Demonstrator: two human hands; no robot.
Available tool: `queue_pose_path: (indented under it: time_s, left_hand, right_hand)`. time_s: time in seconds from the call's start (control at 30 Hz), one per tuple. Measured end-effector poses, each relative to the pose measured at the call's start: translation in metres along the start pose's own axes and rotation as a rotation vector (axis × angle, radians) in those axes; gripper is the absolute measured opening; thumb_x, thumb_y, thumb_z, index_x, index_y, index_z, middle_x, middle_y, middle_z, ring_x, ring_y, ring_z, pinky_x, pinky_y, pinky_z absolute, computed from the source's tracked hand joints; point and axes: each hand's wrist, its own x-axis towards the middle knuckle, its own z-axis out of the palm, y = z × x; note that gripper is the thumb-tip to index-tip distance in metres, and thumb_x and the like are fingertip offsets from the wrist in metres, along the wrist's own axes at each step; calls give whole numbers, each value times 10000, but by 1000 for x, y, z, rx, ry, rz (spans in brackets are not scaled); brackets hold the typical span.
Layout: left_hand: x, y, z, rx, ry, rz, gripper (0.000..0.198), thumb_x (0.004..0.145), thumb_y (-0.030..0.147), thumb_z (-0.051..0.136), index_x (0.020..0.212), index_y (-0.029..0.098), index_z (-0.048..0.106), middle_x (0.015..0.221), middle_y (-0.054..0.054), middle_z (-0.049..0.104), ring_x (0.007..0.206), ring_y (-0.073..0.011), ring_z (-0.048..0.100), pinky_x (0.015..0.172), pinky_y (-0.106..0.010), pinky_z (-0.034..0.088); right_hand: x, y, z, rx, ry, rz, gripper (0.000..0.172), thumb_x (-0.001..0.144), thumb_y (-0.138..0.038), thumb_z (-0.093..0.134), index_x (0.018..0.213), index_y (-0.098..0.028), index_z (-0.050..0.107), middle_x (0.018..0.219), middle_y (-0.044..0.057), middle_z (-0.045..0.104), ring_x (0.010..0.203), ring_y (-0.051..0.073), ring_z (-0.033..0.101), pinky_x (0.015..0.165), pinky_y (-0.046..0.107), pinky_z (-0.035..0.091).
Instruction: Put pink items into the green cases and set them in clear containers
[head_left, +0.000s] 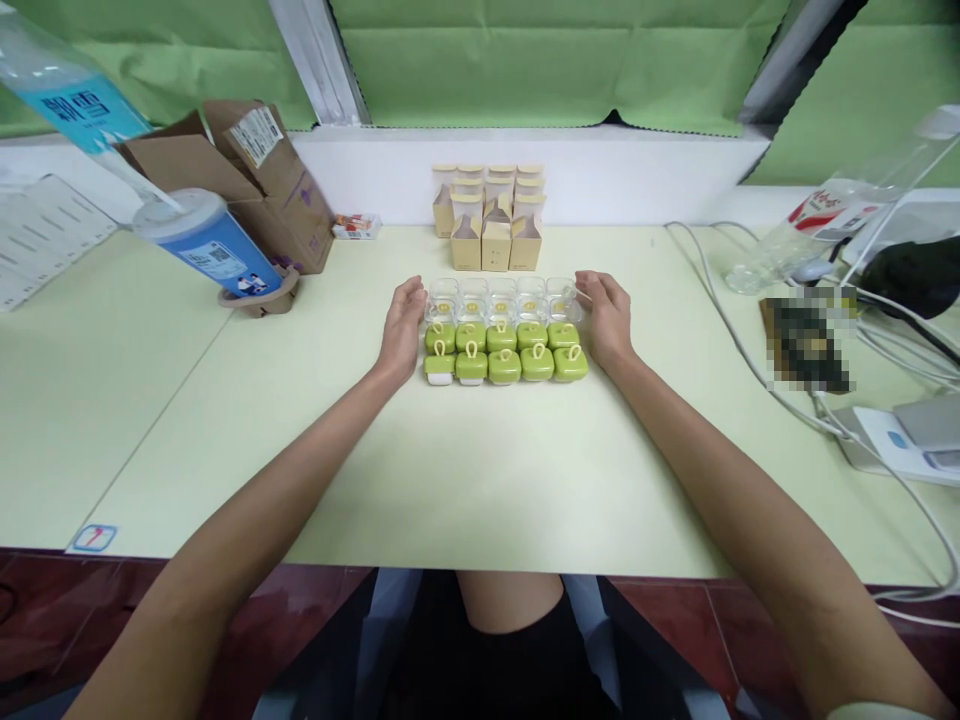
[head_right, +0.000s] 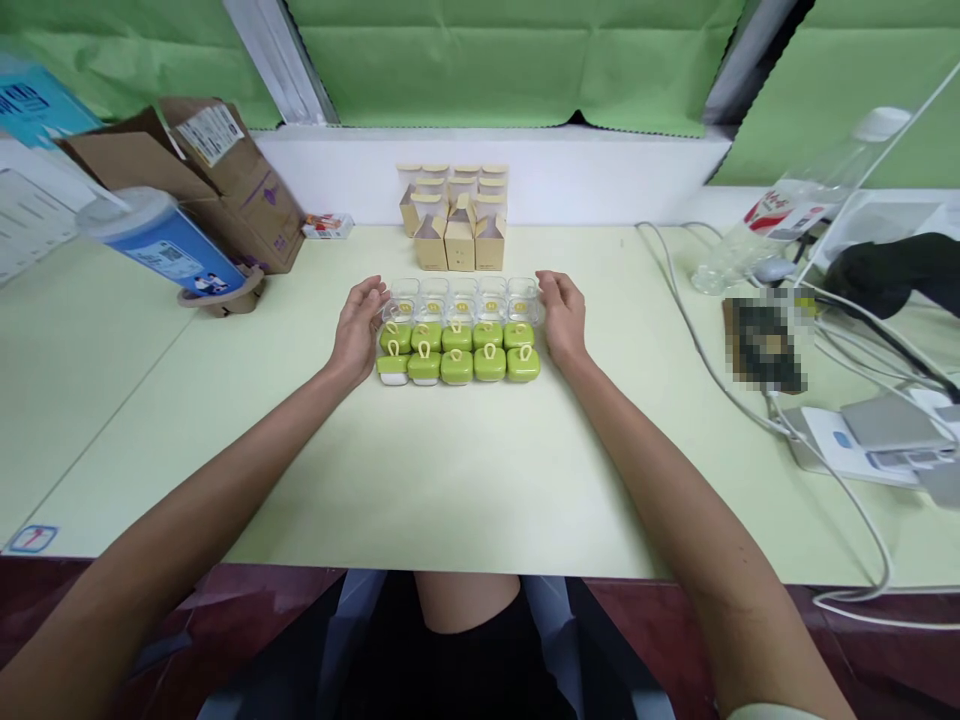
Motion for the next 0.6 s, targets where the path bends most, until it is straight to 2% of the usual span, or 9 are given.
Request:
queue_pose_path:
  time_s: [0.07,0.13,0.2,0.27,0.37,0.5,0.53,0.6]
  left_hand:
    - [-2,4,1,-7,91,16,438,942,636,744,1174,269,689,1441,-97,672,1359,-271,657,1134,-399,550]
    - [-3,10,2,-24,186,34,350,993,587,693,982,238,696,1208,-85,741,1114,-208,723,924,-309,599]
    - [-5,15,4,-37,237,32,409,1036,546,646,800,212,662,910,-60,726,838,-154,692,731,-243,551]
    - [-6,19,5,-42,245,10,475,1058,500,631,687,203,619,695,-21,628,651,-125,595,614,-224,471]
    - [-7,21,5,-19,280,19,488,1055,407,654,621,205,558,591,23,508,552,-103,470,545,-225,379]
    - [-9,21,4,-12,367,28,551,1015,324,670,583,229,342,553,69,301,496,-100,285,493,-249,267]
    - [-10,21,3,2,386,29,566,994,297,674,584,231,289,551,74,254,494,-100,246,488,-252,242]
    - [-12,21,2,54,402,40,571,940,241,677,583,228,232,546,75,195,503,-98,198,489,-254,211]
  right_hand:
    - [0,2,0,20,116,27,513,984,-739,508,935,-254,669,1103,71,742,1153,237,714,1008,414,616]
    - [-1,3,1,39,210,51,505,973,-731,508,840,-255,614,971,60,707,996,223,713,859,376,628]
    - [-2,2,0,53,253,66,481,966,-708,524,814,-256,584,912,47,673,871,203,687,737,339,596]
    - [-3,0,0,54,264,76,450,966,-674,524,804,-257,564,880,34,643,780,182,652,658,312,547]
    - [-3,-1,-2,55,308,72,404,965,-606,520,751,-263,499,786,3,559,657,154,545,570,290,450]
    - [-4,1,-5,52,357,39,490,967,-590,550,697,-292,269,652,-54,279,557,143,311,484,298,290]
    - [-4,2,-6,28,351,34,523,971,-601,559,704,-296,228,649,-61,211,551,142,259,473,303,257]
    - [-6,2,-8,-47,256,36,561,991,-630,544,714,-299,185,655,-64,127,552,142,186,461,313,214]
